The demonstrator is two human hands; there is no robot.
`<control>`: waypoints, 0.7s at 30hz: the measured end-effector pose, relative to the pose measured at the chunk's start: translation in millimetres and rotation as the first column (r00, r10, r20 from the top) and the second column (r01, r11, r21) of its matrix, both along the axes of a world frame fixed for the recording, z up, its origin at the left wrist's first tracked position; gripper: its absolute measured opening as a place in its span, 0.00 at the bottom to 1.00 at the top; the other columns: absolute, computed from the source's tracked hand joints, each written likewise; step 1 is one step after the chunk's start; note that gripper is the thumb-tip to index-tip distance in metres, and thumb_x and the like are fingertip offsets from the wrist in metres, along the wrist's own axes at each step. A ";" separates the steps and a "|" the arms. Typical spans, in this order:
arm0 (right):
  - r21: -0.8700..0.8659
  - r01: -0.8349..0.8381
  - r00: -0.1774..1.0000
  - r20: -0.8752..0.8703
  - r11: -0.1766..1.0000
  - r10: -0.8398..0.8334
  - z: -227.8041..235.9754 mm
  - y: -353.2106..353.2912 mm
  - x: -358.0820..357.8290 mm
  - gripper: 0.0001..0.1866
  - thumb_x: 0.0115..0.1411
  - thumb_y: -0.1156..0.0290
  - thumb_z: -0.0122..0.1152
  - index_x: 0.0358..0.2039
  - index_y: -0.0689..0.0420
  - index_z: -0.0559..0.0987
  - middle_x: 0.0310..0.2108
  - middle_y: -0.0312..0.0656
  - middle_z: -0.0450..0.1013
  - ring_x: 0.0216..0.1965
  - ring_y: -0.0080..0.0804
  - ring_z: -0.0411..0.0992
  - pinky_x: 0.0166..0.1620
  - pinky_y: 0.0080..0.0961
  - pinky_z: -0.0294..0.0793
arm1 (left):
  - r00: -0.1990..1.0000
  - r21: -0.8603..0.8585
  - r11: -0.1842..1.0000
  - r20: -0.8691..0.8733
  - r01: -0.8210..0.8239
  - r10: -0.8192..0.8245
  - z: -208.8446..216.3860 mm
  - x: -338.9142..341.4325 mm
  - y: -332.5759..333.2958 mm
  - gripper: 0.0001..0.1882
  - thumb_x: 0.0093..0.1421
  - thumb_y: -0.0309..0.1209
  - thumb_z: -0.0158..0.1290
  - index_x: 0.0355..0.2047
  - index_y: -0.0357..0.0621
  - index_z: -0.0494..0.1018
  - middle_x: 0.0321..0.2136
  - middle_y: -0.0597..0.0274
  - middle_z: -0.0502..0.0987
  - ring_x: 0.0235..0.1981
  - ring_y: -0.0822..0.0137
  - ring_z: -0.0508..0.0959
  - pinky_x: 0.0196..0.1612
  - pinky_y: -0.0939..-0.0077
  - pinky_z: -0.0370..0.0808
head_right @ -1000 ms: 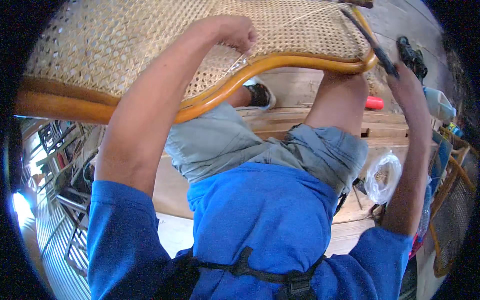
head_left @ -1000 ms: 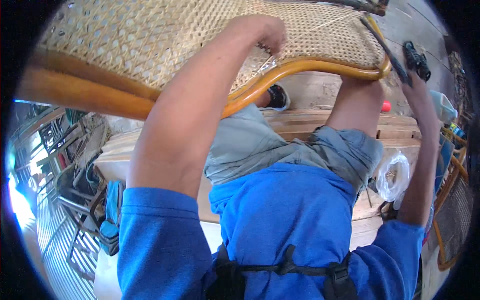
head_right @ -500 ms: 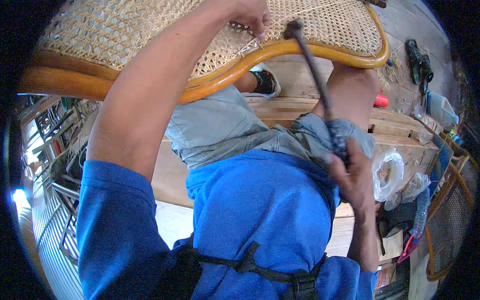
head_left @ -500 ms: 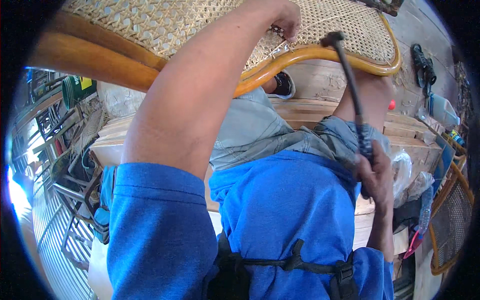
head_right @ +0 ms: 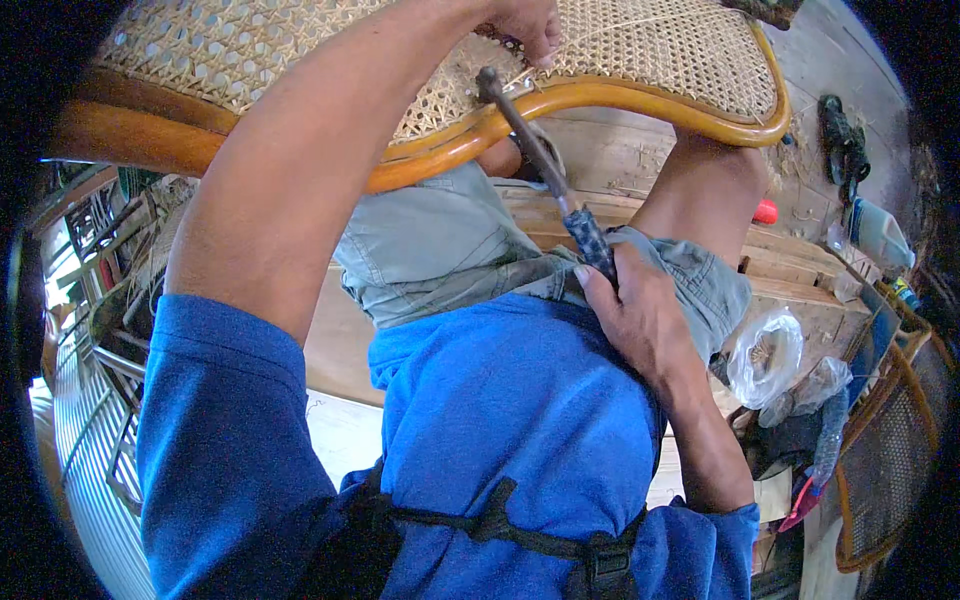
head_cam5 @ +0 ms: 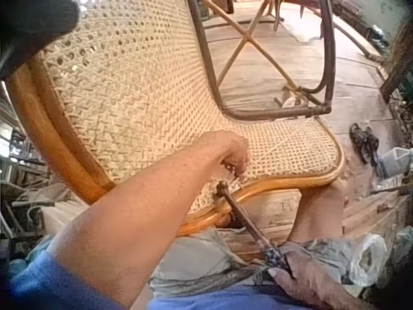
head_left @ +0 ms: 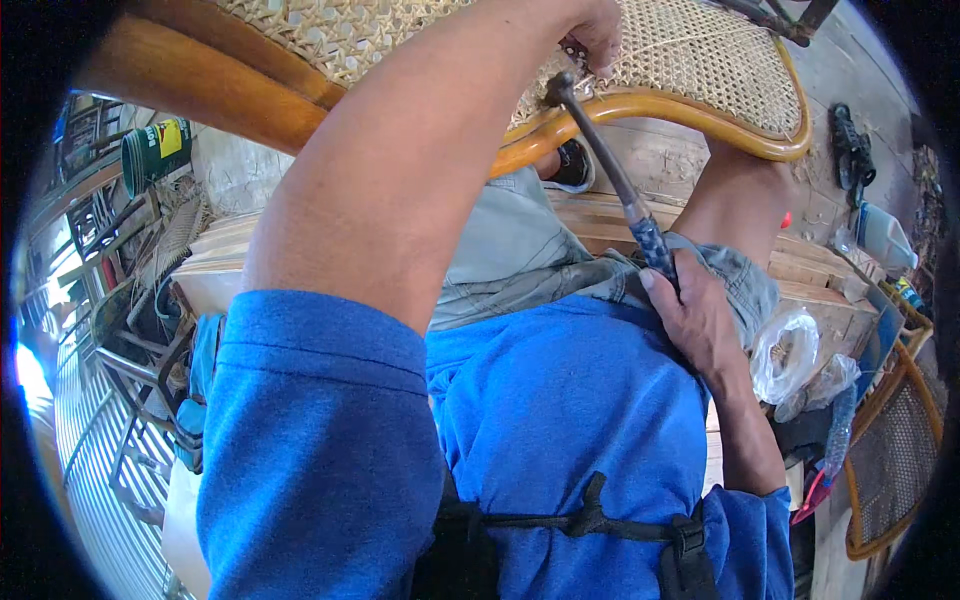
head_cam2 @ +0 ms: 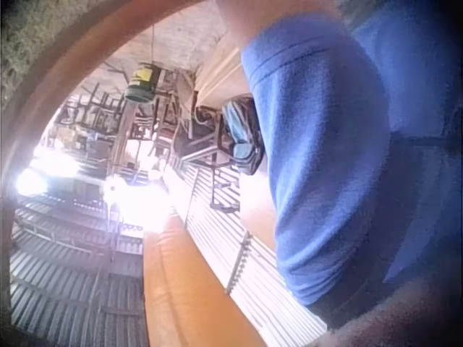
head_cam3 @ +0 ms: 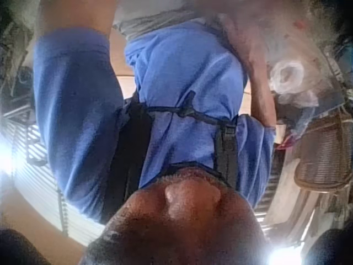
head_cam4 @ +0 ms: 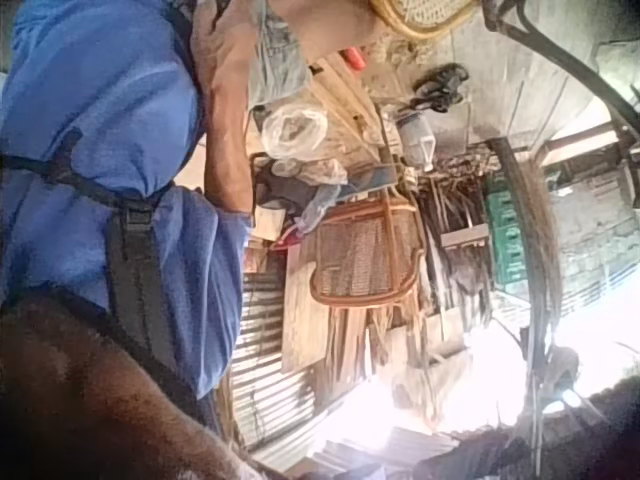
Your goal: The person repairs a rattan chair seat by inserting thin rattan strips into the frame's edge groove. They use a hammer to tap the strips into place and a small tool to adjust the weave. The person works along the curved edge of the chair, securing the rattan strips one by one.
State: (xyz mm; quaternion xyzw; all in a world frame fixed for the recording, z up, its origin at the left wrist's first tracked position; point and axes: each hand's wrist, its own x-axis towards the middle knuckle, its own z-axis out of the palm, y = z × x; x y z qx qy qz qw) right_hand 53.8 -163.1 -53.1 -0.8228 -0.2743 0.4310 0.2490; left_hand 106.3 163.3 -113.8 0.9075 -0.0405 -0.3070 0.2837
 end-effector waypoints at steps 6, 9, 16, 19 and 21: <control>0.080 0.042 0.999 0.002 0.996 -0.043 3.8 -2.4 -1.5 0.16 0.58 0.61 0.55 0.32 0.64 0.69 0.23 0.62 0.70 0.29 0.61 0.71 0.31 0.44 0.68 | 0.943 -0.273 0.958 0.332 0.088 0.008 -58.9 -15.0 21.8 0.08 0.48 0.25 0.59 0.31 0.44 0.77 0.28 0.64 0.77 0.30 0.63 0.74 0.31 0.65 0.69; 0.071 0.079 0.997 0.014 0.994 -0.080 3.8 -1.7 -3.5 0.16 0.58 0.61 0.55 0.34 0.64 0.69 0.24 0.62 0.70 0.30 0.61 0.71 0.31 0.44 0.68 | 0.869 0.318 0.940 -0.423 -0.122 0.256 50.3 34.7 -36.3 0.08 0.46 0.22 0.59 0.28 0.43 0.76 0.26 0.63 0.76 0.28 0.65 0.73 0.31 0.68 0.68; -0.032 0.005 1.000 -0.017 0.999 -0.005 2.0 1.3 -2.5 0.17 0.58 0.60 0.54 0.34 0.64 0.69 0.24 0.62 0.70 0.30 0.61 0.71 0.31 0.44 0.69 | 0.921 0.092 0.980 -0.335 -0.178 0.199 7.7 21.4 -13.2 0.07 0.48 0.28 0.59 0.27 0.39 0.75 0.23 0.61 0.74 0.25 0.66 0.69 0.29 0.64 0.67; 0.038 0.063 0.997 -0.042 0.997 -0.061 10.4 3.3 -3.4 0.18 0.59 0.59 0.54 0.33 0.64 0.69 0.23 0.62 0.70 0.30 0.61 0.71 0.31 0.45 0.68 | 0.849 0.147 0.962 -0.454 -0.228 0.271 26.3 27.8 -24.9 0.09 0.48 0.30 0.59 0.28 0.39 0.75 0.23 0.61 0.74 0.26 0.65 0.70 0.29 0.64 0.67; 0.027 0.028 0.999 -0.044 0.999 -0.027 9.7 5.1 -0.7 0.18 0.59 0.59 0.54 0.33 0.64 0.69 0.23 0.62 0.70 0.29 0.62 0.70 0.31 0.45 0.68 | 0.864 0.129 0.969 -0.440 -0.210 0.246 9.4 26.0 -17.3 0.09 0.48 0.29 0.59 0.29 0.39 0.74 0.23 0.60 0.74 0.26 0.64 0.70 0.29 0.63 0.67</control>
